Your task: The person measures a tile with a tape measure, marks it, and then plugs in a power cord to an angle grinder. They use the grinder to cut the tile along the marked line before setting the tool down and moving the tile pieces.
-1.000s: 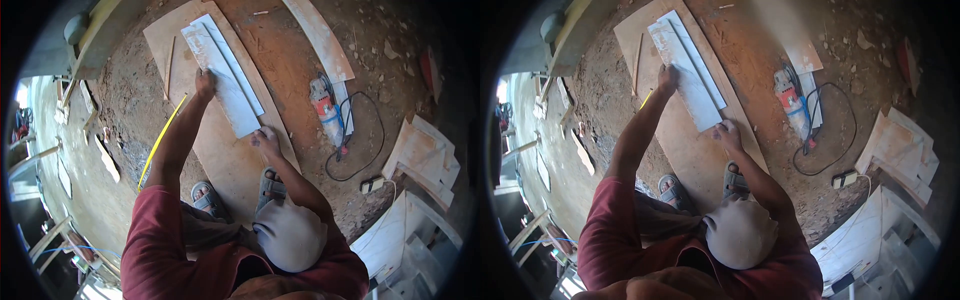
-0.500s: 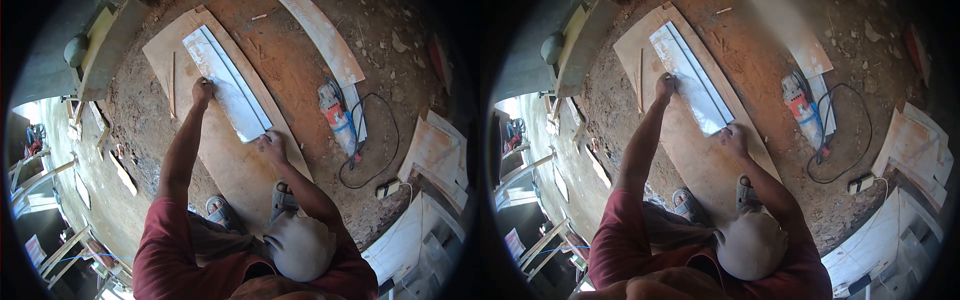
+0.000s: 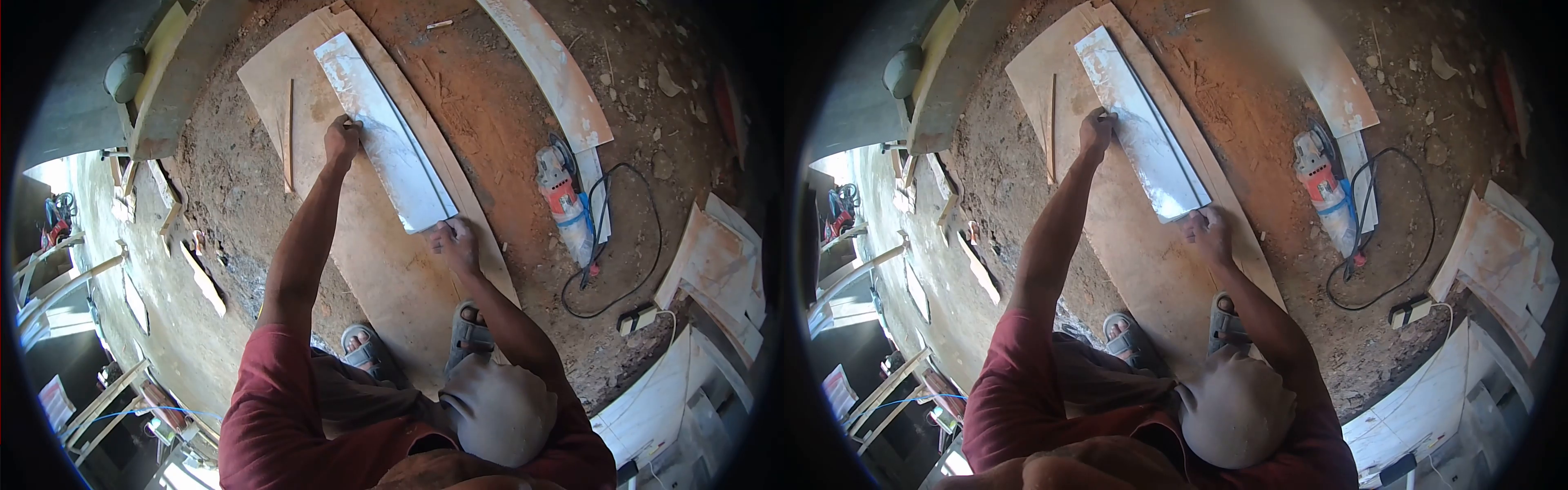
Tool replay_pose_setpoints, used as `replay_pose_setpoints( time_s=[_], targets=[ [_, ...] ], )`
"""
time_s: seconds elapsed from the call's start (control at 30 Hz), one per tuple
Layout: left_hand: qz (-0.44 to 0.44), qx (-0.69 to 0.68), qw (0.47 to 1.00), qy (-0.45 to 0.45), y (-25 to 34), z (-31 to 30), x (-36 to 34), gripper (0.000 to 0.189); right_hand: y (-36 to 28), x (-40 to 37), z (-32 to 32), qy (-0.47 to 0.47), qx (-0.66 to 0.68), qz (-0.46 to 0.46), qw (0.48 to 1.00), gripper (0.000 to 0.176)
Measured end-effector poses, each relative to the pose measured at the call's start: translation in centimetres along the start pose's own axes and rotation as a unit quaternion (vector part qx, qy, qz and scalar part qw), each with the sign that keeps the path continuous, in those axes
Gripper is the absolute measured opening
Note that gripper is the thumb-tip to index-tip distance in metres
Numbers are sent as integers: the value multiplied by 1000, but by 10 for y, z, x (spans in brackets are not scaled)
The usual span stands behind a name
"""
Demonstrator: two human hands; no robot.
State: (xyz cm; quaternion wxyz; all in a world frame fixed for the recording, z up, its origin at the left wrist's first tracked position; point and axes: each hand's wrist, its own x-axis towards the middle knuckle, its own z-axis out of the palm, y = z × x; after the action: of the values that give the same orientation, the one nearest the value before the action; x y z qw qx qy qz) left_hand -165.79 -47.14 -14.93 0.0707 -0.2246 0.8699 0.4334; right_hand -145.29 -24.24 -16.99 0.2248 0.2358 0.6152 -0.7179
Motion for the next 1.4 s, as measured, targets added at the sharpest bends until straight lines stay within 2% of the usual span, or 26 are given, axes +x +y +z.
replay_pose_setpoints(
  time_s=[0.17,0.23,0.37,0.57,0.73,0.9,0.97,1.13,1.4],
  targets=[
    [-6,-26,1000,8,-11,9,11,38,-3,-1,1,6,-3,-5,1000,19],
    [-24,-94,995,-7,-17,11,17,35,0,0,2,8,0,-9,1000,19],
    [-26,-142,989,-21,-22,12,20,26,0,-1,0,0,6,-15,1000,19],
    [-94,-187,977,-33,-26,10,23,18,-2,-4,3,19,1,-26,999,18],
    [-123,-231,960,-100,-30,1,23,10,-1,-6,5,44,24,-38,998,18],
    [-113,-198,971,-69,-25,1,21,12,0,-4,5,36,3,-41,999,19],
    [-104,-168,977,-73,-25,2,22,14,0,-6,3,31,-2,-44,999,19],
    [-123,-202,966,-104,-20,1,24,19,-4,-8,6,38,52,-24,998,19],
    [-106,-166,976,-92,-20,1,25,11,-6,-8,2,33,59,-18,998,17]
  ],
)
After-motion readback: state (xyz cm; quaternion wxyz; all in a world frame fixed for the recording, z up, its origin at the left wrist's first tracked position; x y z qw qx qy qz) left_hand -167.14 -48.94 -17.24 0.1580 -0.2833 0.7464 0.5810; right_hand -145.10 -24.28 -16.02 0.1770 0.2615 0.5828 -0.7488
